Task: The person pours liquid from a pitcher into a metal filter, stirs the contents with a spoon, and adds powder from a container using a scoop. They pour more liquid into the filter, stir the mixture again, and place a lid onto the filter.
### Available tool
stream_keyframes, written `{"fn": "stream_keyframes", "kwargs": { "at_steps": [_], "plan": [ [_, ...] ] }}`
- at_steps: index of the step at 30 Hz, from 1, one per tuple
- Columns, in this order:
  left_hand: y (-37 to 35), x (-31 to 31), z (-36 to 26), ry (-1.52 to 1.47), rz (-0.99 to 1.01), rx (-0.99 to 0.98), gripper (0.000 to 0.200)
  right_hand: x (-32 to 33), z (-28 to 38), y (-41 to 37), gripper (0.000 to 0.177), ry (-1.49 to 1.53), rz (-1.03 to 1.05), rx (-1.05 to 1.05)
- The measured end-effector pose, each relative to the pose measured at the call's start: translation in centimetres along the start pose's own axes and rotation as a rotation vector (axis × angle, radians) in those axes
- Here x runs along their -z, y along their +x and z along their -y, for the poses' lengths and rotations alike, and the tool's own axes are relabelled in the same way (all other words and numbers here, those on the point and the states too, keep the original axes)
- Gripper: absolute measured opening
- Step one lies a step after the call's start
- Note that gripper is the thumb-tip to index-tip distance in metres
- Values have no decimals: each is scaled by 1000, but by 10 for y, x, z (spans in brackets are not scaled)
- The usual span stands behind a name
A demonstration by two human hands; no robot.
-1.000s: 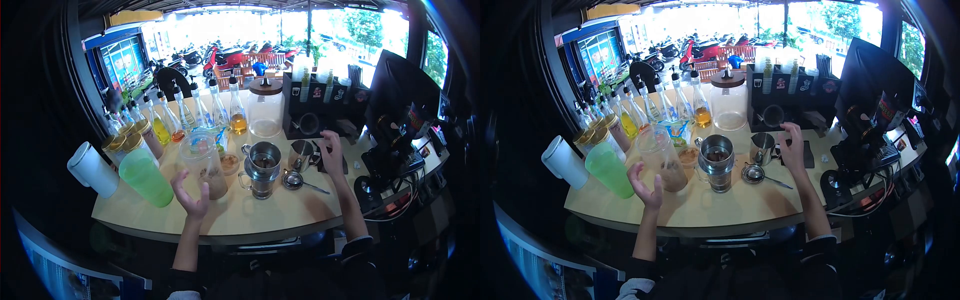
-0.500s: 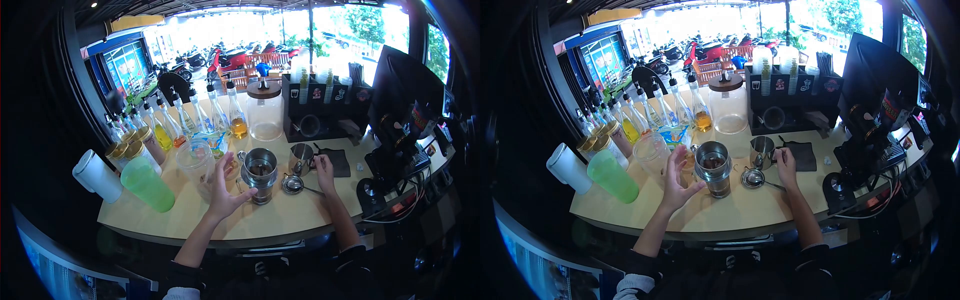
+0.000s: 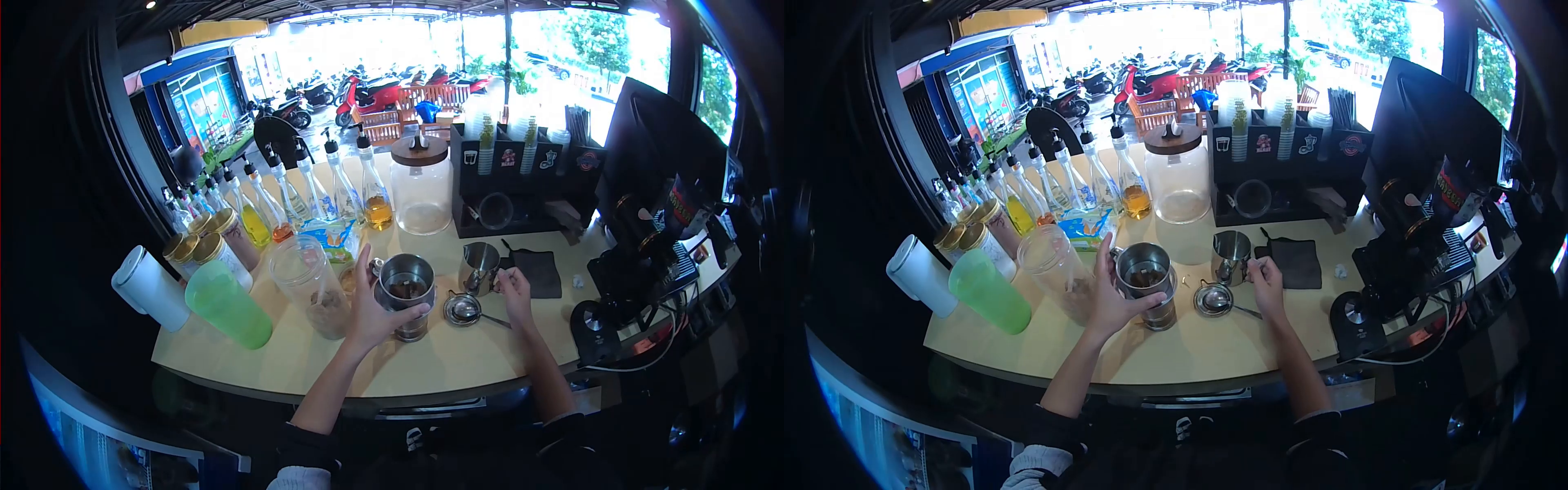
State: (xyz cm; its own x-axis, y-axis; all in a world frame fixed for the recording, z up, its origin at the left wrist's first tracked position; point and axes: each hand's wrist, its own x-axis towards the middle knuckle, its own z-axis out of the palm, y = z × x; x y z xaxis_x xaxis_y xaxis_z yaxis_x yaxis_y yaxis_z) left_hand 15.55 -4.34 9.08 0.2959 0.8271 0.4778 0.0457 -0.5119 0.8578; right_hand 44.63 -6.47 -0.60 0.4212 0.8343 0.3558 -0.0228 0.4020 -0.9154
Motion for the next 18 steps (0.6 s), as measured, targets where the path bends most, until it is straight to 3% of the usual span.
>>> {"fn": "stream_keyframes", "kwargs": {
  "at_steps": [12,18],
  "plan": [
    [-11,4,15,163,-45,47,123,-7,4,-6,21,-5,-1,-7],
    [-10,2,9,43,-27,120,126,-16,40,-9,15,-4,-33,207]
  ]
}}
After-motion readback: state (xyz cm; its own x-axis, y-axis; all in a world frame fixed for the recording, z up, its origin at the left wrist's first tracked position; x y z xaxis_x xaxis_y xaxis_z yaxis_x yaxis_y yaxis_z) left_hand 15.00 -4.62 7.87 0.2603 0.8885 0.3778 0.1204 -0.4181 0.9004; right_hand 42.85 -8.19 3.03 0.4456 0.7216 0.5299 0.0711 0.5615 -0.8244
